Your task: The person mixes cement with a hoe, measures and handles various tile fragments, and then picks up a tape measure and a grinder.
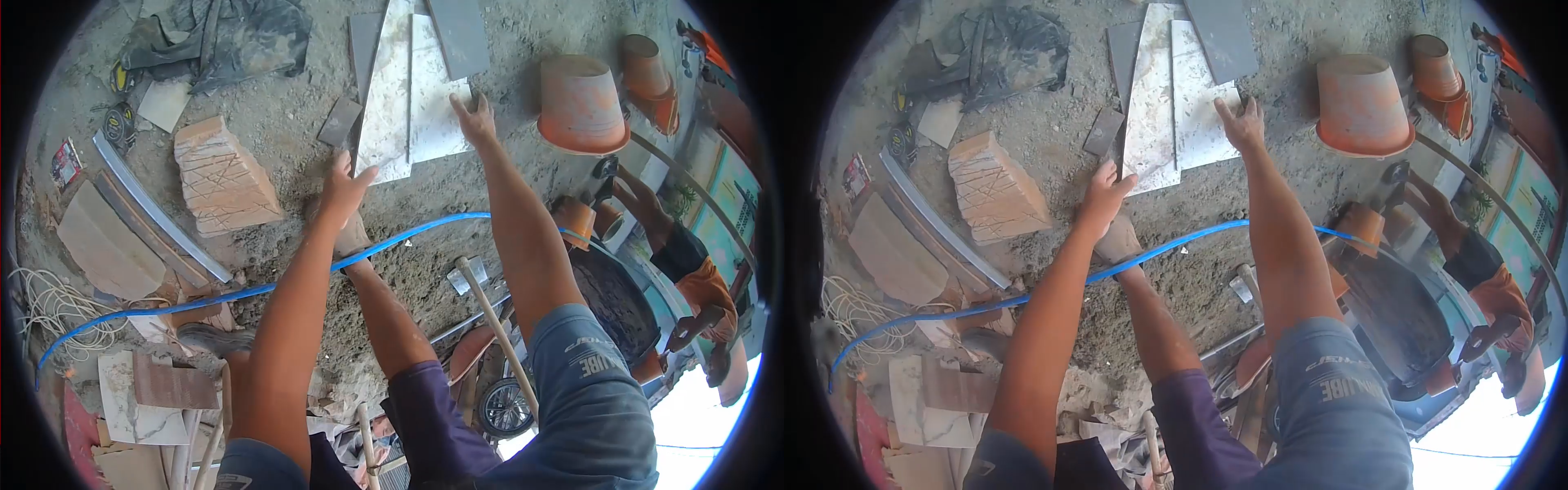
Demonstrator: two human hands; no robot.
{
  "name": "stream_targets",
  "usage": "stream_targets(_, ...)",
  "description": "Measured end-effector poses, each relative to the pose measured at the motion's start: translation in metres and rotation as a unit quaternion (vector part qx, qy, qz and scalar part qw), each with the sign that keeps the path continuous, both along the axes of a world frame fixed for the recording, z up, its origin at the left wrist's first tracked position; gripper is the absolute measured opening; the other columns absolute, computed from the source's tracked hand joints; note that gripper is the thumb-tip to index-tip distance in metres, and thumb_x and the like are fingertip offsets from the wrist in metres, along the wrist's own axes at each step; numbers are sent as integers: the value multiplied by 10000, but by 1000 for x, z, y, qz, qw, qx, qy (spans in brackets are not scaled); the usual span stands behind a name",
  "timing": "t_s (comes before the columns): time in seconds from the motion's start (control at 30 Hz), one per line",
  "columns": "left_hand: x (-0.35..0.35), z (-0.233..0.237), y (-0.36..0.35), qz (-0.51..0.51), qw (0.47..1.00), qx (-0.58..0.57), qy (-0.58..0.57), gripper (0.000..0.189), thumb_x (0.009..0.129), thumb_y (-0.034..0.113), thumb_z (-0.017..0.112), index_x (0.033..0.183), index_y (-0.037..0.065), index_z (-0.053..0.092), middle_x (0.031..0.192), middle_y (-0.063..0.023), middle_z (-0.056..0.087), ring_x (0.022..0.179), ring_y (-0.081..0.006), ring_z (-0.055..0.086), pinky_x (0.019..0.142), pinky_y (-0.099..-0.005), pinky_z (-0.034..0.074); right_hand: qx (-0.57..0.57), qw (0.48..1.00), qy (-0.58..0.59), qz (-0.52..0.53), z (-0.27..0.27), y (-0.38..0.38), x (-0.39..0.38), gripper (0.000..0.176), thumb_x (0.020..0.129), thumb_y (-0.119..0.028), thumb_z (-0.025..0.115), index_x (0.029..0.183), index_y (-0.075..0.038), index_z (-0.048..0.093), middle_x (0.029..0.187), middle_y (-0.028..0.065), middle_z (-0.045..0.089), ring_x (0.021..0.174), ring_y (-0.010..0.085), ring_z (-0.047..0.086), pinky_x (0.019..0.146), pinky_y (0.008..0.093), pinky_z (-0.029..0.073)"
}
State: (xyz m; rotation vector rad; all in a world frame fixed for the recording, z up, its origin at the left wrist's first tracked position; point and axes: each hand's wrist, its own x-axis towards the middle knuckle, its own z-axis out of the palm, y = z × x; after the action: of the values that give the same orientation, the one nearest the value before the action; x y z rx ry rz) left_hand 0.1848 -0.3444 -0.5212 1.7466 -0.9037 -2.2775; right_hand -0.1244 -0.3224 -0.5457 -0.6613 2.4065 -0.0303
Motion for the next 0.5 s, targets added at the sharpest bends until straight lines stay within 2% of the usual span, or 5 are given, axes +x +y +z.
stream_targets(0.1,-53,-10,7,-67,972,-115,-193,859,795,309,778,1383,-129,330,1267,-253,521,1210,-320,518,1024,-370,409,-31,998,55,-5,-7,-3,19,1112,703,-740,654,1456,6,316,1439,302,329,1357,422,325,1116,472,298)
stream_targets(0.23,-72,-5,2,75,993,53,-68,787,745,303,830,1278,-102,415,1157,-191,572,1033,-239,604,860,-333,499,-35,999,-22,-12,2,3,46,1046,655,-709,729,1433,-112,364,1385,253,360,1305,432,353,1079,526,311)
stream_targets(0.33,-81,-30,8,-43,987,3,-153,797,718,313,849,1262,-96,434,1175,-198,572,1050,-238,596,861,-335,499,-23,997,-75,10,9,8,61,1054,645,-703,740,1432,-110,365,1391,255,355,1309,430,346,1082,521,310)
stream_targets(0.37,-79,-49,11,-71,984,15,-161,1032,631,521,837,1339,-92,403,1298,-284,487,1199,-333,533,979,-456,452,-14,997,-74,31,10,8,66,1055,642,-697,744,1431,-108,366,1391,256,356,1311,431,344,1086,513,310)
stream_targets(0.5,-94,-25,-8,-66,976,36,-202,1067,625,518,839,1381,-83,384,1329,-320,464,1260,-343,491,1000,-441,443,-76,997,-3,1,-2,9,86,1064,648,-692,738,1444,-95,361,1406,245,353,1312,430,356,1083,508,319)
